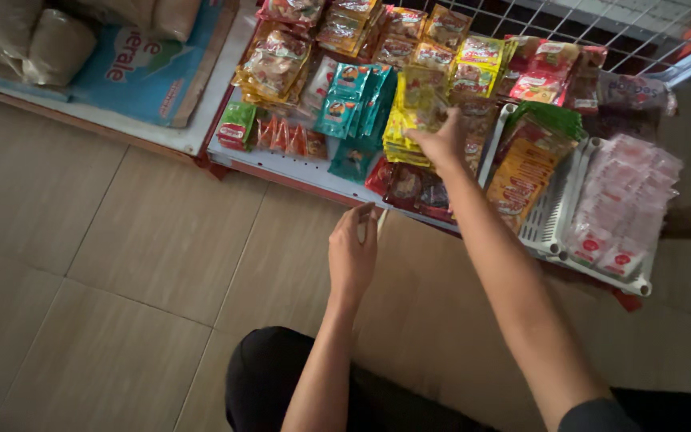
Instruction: The person sits on the floor and organizes small snack packets into white plastic baskets. They handle pink, yellow, and orange packets, arranging them neatly and placing the baskets onto a low shelf.
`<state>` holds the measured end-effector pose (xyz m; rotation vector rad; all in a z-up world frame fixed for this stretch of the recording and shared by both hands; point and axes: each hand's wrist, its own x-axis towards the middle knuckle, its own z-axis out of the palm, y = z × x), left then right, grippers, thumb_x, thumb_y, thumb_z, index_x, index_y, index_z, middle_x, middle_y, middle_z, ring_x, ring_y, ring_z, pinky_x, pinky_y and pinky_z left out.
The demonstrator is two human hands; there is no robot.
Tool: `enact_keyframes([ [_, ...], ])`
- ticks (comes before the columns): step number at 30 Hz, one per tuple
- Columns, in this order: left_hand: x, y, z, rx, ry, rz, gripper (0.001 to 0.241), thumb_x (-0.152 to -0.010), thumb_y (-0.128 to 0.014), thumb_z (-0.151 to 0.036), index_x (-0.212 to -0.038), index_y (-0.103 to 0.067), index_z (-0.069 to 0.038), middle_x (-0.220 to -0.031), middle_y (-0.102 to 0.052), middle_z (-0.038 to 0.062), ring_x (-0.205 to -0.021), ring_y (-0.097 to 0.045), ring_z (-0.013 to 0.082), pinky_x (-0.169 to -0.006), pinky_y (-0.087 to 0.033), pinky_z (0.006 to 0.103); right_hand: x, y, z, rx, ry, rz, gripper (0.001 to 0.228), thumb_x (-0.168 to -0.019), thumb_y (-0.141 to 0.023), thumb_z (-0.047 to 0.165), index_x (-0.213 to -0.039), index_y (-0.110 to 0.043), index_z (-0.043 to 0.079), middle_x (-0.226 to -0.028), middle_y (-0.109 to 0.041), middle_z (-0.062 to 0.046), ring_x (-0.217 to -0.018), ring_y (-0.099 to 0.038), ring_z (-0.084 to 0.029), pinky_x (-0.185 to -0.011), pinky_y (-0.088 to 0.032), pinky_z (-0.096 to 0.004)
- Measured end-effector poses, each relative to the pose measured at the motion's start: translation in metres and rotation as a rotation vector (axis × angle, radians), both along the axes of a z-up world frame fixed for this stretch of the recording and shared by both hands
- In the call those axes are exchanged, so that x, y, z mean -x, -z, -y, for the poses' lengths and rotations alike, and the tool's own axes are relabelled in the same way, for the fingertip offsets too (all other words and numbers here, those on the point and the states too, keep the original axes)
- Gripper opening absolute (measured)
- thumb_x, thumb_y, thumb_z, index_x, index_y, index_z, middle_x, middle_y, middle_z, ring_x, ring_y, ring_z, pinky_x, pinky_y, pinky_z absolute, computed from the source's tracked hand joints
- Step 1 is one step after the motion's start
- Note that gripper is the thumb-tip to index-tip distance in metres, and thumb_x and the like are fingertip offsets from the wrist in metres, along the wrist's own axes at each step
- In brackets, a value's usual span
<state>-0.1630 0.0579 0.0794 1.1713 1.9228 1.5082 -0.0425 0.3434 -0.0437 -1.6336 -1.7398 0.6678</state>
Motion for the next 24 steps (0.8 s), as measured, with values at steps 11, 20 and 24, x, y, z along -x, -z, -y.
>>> enact_keyframes([
  [11,-0.02,0.025,0.005,0.032,0.128,0.354,0.034,-0.101,-0.063,-0.025,-0.123,-0.069,-0.001,-0.11,-0.076,0.014,-0.099,-0.075,0.0242,-0.085,-0.058,0.0369,-0.108,-0.071,0.114,0.315,-0.227,-1.059,0.023,-0.099,-0.081,0.014,-0.113,-0.068,0.001,-0.112,-0.069,-0.006,-0.105,-0.067,-0.018,-0.092,-0.054,-0.035],
  [20,-0.108,0.049,0.059,0.195,0.426,1.131,0.063,-0.103,-0.052,-0.045,-0.148,-0.046,-0.002,-0.132,-0.065,0.01,-0.117,-0.066,0.0202,-0.098,-0.055,0.0366,-0.184,-0.115,0.294,0.461,-0.193,-1.091,0.042,-0.089,-0.074,0.023,-0.129,-0.065,0.015,-0.123,-0.066,0.0,-0.109,-0.065,-0.013,-0.09,-0.056,-0.03],
  [24,-0.106,0.078,0.101,0.325,0.488,1.136,0.057,-0.105,-0.057,-0.037,-0.146,-0.049,0.001,-0.128,-0.068,0.015,-0.114,-0.067,0.0255,-0.096,-0.055,0.0378,-0.214,-0.09,0.347,0.366,-0.299,-0.572,0.03,-0.091,-0.08,0.019,-0.114,-0.066,0.006,-0.126,-0.064,-0.007,-0.113,-0.062,-0.016,-0.094,-0.052,-0.032],
])
